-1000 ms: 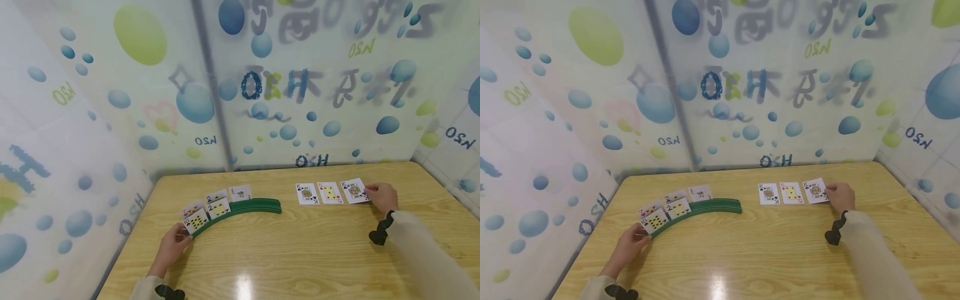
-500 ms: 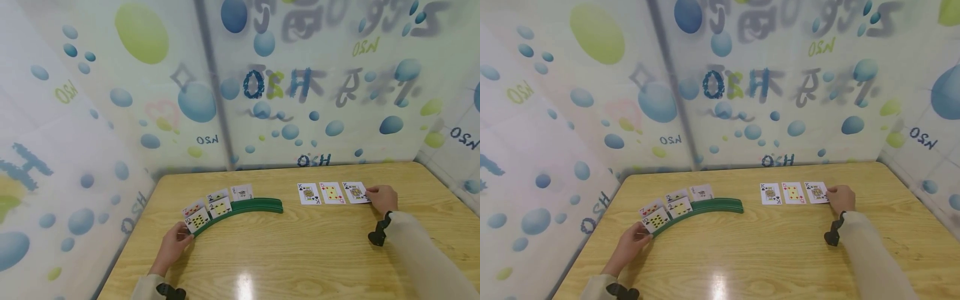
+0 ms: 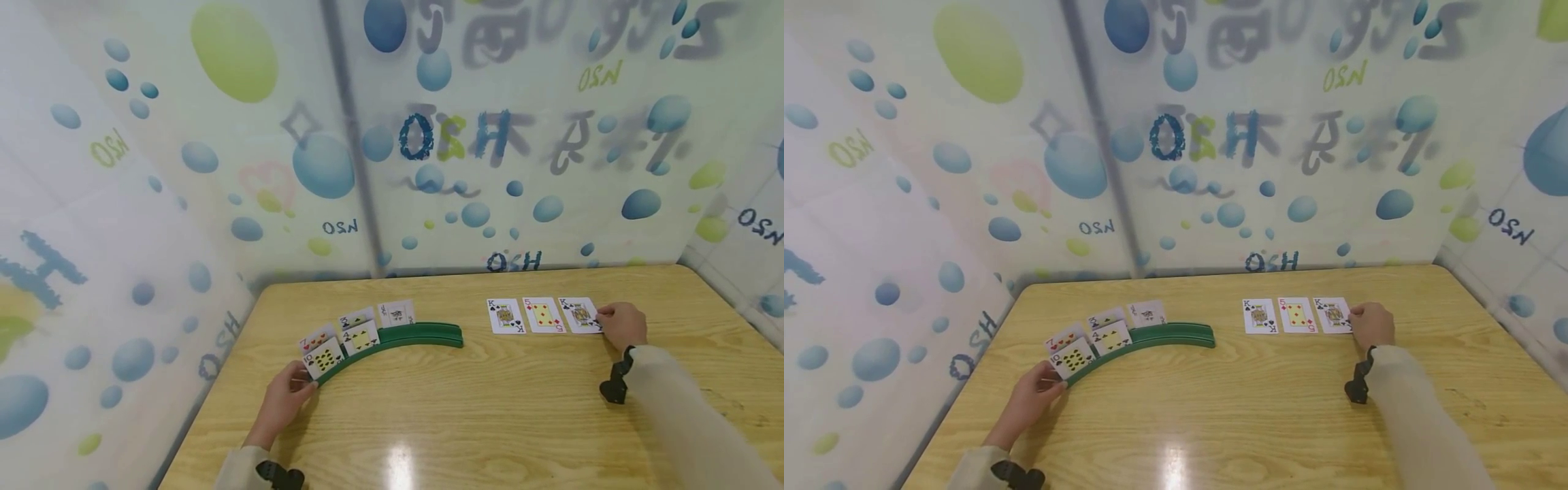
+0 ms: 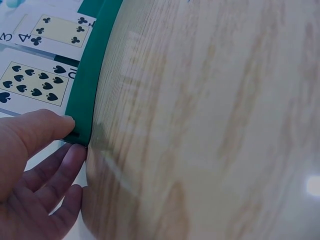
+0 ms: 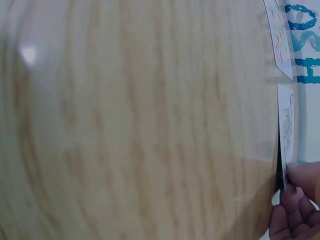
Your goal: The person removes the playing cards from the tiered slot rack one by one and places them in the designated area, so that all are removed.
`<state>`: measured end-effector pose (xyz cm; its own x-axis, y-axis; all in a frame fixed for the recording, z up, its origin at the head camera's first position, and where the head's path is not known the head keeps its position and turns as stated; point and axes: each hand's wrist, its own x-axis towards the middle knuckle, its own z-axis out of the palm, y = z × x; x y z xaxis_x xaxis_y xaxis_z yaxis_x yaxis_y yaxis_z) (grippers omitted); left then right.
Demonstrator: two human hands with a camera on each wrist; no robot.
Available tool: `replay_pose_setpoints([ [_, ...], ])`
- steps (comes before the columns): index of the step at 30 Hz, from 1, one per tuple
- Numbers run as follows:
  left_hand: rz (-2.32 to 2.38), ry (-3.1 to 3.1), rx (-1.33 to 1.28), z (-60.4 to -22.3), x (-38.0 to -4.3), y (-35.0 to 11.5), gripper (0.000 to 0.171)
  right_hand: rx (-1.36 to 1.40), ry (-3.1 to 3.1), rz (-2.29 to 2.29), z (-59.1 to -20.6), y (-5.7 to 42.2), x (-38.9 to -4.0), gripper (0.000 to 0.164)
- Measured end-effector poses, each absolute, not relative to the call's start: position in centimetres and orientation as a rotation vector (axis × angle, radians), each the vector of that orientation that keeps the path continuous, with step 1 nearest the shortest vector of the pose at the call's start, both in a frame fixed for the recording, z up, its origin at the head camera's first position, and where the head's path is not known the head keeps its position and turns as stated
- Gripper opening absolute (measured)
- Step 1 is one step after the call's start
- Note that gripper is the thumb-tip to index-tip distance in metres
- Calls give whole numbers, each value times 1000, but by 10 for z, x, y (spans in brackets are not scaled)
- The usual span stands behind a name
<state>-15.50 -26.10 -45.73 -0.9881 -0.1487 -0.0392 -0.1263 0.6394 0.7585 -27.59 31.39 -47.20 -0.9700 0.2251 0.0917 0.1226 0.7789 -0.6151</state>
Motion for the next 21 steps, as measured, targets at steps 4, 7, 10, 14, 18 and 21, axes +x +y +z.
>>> replay_pose_setpoints([
  [4, -1299, -2816, 238, -458, -155, -261, 26, -298, -2817, 954, -472, 312, -276, 24],
  [7, -1295, -2817, 238, -458, -155, -261, 26, -308, -2825, 954, -471, 312, -275, 24],
  [10, -1295, -2816, 239, -458, -156, -261, 26, -316, -2824, 954, -471, 311, -273, 24],
  [14, -1294, -2815, 233, -459, -156, -261, 25, -314, -2814, 938, -471, 310, -272, 23],
  [18, -1302, -2811, 228, -459, -156, -262, 25, -319, -2809, 926, -474, 312, -273, 23],
  [21, -1307, -2808, 232, -459, -155, -262, 25, -302, -2801, 919, -477, 313, -275, 23],
])
